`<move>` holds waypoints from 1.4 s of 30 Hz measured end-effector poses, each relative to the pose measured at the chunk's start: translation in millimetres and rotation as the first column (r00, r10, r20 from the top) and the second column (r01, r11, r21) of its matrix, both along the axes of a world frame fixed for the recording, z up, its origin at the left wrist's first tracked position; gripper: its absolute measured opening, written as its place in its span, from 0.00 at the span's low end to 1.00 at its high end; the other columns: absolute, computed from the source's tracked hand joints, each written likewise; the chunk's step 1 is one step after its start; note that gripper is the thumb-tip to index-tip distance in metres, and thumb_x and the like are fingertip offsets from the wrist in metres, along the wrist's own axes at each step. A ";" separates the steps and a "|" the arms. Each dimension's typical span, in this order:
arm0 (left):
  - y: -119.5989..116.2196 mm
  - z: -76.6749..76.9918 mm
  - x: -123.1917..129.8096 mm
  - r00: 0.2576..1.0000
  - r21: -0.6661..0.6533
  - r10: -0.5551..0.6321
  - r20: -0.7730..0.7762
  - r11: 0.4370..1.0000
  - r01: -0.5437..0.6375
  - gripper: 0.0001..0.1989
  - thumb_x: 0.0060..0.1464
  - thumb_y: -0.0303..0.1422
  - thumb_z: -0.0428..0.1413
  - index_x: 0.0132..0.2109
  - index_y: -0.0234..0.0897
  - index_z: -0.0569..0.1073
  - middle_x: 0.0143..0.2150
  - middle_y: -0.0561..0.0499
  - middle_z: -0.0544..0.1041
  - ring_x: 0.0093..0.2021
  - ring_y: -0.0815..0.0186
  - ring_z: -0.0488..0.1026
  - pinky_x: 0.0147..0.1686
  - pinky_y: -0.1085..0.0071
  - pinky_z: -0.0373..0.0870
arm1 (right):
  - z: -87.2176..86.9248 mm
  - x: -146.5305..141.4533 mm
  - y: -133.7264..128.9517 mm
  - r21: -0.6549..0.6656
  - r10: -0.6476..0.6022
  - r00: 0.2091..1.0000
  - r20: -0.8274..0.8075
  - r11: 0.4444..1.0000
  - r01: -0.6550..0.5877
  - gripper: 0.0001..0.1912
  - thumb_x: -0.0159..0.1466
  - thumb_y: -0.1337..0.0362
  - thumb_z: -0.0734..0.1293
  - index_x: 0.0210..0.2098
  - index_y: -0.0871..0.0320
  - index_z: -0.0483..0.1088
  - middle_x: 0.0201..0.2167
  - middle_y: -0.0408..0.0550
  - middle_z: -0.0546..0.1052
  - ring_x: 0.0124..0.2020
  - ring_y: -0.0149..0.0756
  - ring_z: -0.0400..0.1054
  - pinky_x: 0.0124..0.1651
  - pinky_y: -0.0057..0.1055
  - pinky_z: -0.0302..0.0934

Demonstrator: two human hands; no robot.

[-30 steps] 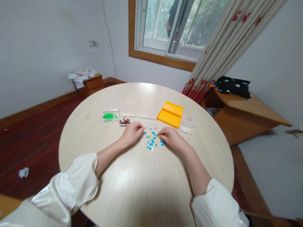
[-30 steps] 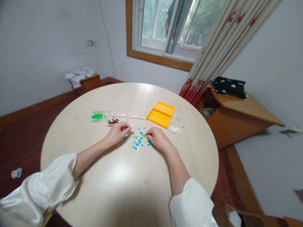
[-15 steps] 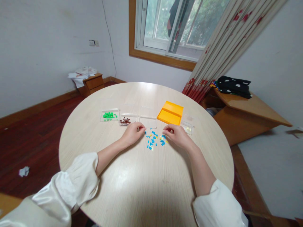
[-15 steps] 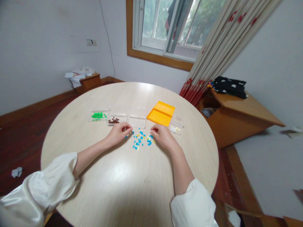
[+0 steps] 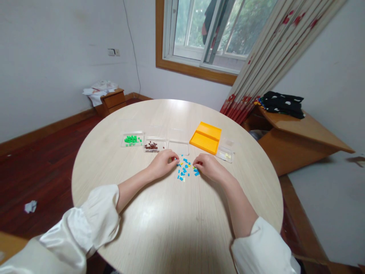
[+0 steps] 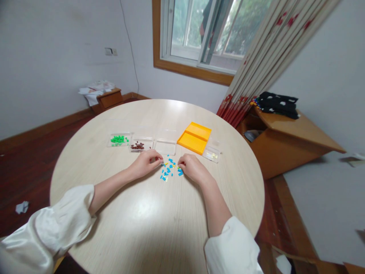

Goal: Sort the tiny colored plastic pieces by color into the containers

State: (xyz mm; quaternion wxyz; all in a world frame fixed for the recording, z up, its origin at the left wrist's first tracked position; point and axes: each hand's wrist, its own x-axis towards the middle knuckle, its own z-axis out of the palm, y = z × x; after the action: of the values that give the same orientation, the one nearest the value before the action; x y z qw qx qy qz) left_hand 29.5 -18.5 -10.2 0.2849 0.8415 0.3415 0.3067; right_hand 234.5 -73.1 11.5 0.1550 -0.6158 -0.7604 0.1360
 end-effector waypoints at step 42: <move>-8.1 10.8 7.2 0.832 -0.860 0.323 0.452 0.406 0.310 0.08 0.41 0.21 0.63 0.32 0.27 0.73 0.24 0.49 0.76 0.24 0.71 0.73 0.35 0.69 0.73 | -2.8 -33.3 0.6 0.238 0.023 0.880 -0.475 0.966 0.103 0.06 0.59 0.68 0.62 0.29 0.58 0.70 0.27 0.45 0.73 0.29 0.31 0.64 0.34 0.28 0.57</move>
State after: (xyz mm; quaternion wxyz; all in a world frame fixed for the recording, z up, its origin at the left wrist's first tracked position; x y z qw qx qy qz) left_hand 36.7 -26.6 0.6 0.7806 0.4163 0.3567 0.3002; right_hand 201.2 -72.6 8.7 0.4169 -0.5542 -0.6976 0.1800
